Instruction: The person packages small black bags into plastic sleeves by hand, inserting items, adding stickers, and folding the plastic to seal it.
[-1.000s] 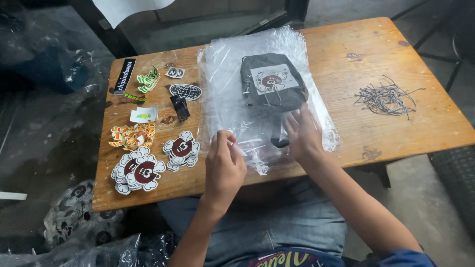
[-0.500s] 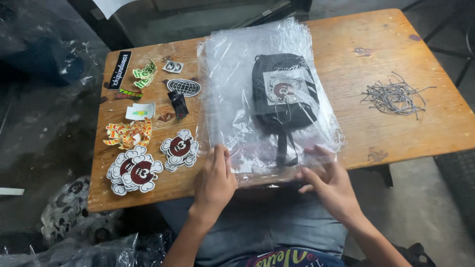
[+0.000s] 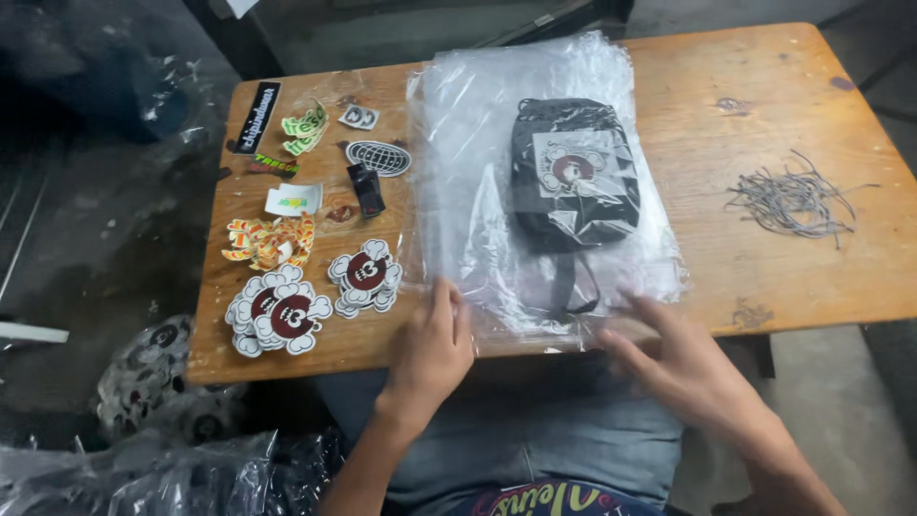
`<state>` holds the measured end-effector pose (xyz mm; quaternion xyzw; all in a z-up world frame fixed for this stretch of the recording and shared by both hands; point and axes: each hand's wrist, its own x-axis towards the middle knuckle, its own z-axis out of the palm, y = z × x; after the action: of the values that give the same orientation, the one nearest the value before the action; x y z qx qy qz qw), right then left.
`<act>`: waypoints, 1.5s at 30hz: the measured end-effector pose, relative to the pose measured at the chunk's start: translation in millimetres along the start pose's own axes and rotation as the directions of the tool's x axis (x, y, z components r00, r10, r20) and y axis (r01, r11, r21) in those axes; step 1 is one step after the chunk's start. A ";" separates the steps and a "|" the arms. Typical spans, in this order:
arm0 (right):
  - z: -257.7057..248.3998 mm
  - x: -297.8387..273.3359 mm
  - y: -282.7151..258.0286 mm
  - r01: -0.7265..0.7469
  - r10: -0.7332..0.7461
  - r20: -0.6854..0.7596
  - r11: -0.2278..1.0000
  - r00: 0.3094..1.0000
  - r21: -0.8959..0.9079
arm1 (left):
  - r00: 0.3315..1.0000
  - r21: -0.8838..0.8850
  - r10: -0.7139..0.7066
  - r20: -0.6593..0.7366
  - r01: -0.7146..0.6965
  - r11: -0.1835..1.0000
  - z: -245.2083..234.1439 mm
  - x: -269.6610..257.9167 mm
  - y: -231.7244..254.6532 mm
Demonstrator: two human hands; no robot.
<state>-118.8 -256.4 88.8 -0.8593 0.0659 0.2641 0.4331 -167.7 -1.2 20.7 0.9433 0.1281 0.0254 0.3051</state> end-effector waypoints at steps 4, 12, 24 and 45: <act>-11.1 -22.7 -24.0 -0.105 0.040 -0.116 0.764 0.992 -0.636 | 0.967 0.094 0.209 -0.142 -0.197 0.976 8.3 -22.6 -21.6; 86.1 91.2 -95.4 0.782 -0.869 0.308 0.133 0.387 -0.610 | 0.795 -0.126 0.380 -0.474 -0.488 0.864 -17.3 -47.0 4.8; 219.2 233.8 -144.6 0.829 -0.869 0.462 -0.121 0.178 -0.546 | 0.745 -0.211 0.452 -0.491 -0.604 0.768 -28.7 -46.5 14.8; 3.2 57.4 -77.3 0.869 -0.937 -0.122 0.349 0.328 -0.350 | 0.848 0.212 0.526 0.065 -0.527 0.823 1.7 8.0 1.6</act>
<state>-44.7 -199.6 112.8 -0.8187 -0.3909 -0.1526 0.3919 -159.3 -1.4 19.9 0.9701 -0.1353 0.0922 0.1791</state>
